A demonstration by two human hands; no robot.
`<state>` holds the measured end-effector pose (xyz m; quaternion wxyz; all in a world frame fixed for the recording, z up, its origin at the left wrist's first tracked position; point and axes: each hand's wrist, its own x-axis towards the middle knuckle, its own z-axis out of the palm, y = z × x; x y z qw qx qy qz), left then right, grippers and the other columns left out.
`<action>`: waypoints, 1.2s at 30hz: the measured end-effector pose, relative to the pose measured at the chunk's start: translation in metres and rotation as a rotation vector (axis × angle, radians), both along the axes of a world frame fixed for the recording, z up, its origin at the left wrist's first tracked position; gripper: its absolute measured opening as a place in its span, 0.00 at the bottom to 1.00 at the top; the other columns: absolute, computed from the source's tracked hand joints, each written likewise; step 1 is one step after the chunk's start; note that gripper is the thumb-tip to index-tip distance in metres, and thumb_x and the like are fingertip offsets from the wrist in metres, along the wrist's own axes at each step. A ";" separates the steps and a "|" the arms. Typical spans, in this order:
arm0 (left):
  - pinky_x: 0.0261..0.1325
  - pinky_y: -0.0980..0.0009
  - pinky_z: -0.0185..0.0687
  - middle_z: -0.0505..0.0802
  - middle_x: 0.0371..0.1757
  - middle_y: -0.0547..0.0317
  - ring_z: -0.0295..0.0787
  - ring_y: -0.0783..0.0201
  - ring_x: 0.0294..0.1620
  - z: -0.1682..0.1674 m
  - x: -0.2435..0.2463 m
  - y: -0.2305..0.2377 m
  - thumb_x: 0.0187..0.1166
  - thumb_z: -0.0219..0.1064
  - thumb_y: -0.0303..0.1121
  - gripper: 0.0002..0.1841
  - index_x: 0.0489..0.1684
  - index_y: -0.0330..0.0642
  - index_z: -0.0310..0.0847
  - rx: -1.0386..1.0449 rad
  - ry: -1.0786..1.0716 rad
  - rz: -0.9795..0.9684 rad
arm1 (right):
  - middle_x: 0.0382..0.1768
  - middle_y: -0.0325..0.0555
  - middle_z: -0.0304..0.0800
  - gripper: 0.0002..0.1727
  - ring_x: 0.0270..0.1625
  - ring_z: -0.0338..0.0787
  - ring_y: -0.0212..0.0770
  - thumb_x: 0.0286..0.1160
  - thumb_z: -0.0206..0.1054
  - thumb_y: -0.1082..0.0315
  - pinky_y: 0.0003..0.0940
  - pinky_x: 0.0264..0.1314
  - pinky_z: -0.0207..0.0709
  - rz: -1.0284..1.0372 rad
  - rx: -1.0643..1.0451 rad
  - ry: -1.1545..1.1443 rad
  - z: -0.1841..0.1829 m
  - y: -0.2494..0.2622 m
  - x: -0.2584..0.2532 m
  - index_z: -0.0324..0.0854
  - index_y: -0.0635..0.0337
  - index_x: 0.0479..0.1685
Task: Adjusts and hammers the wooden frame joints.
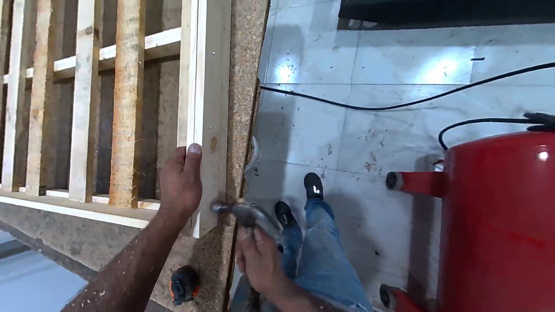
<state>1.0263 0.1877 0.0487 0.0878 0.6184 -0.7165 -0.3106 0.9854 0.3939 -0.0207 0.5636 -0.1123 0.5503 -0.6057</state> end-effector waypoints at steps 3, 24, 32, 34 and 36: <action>0.30 0.53 0.74 0.80 0.24 0.58 0.78 0.58 0.25 0.003 -0.002 0.003 0.92 0.47 0.57 0.25 0.40 0.46 0.79 -0.004 -0.041 -0.015 | 0.19 0.39 0.82 0.29 0.16 0.83 0.36 0.92 0.49 0.44 0.36 0.18 0.85 -0.180 -0.021 -0.002 0.008 -0.003 0.001 0.74 0.65 0.42; 0.32 0.55 0.82 0.86 0.26 0.61 0.85 0.61 0.27 0.001 0.001 0.005 0.89 0.46 0.56 0.24 0.44 0.49 0.83 0.029 -0.025 0.030 | 0.18 0.41 0.75 0.31 0.12 0.74 0.37 0.93 0.42 0.39 0.35 0.14 0.78 0.410 0.109 0.044 0.032 -0.159 -0.226 0.75 0.58 0.48; 0.33 0.58 0.84 0.86 0.28 0.63 0.86 0.64 0.29 -0.002 0.002 0.005 0.87 0.44 0.61 0.28 0.45 0.49 0.84 0.005 -0.028 0.024 | 0.20 0.43 0.78 0.29 0.14 0.76 0.36 0.94 0.45 0.43 0.33 0.17 0.76 0.792 0.149 0.177 0.027 -0.142 -0.223 0.79 0.60 0.51; 0.32 0.59 0.84 0.86 0.27 0.64 0.86 0.65 0.28 -0.002 0.001 0.004 0.86 0.45 0.61 0.27 0.44 0.50 0.83 0.003 -0.020 0.029 | 0.18 0.42 0.77 0.30 0.12 0.77 0.38 0.93 0.42 0.40 0.36 0.14 0.80 0.369 0.197 0.068 0.024 -0.154 -0.226 0.76 0.59 0.48; 0.32 0.60 0.85 0.87 0.27 0.65 0.87 0.66 0.28 -0.001 0.001 0.005 0.87 0.45 0.59 0.26 0.45 0.50 0.83 0.009 -0.008 0.034 | 0.18 0.44 0.78 0.30 0.12 0.78 0.39 0.94 0.41 0.40 0.37 0.14 0.80 0.434 0.154 0.064 0.029 -0.149 -0.212 0.75 0.59 0.48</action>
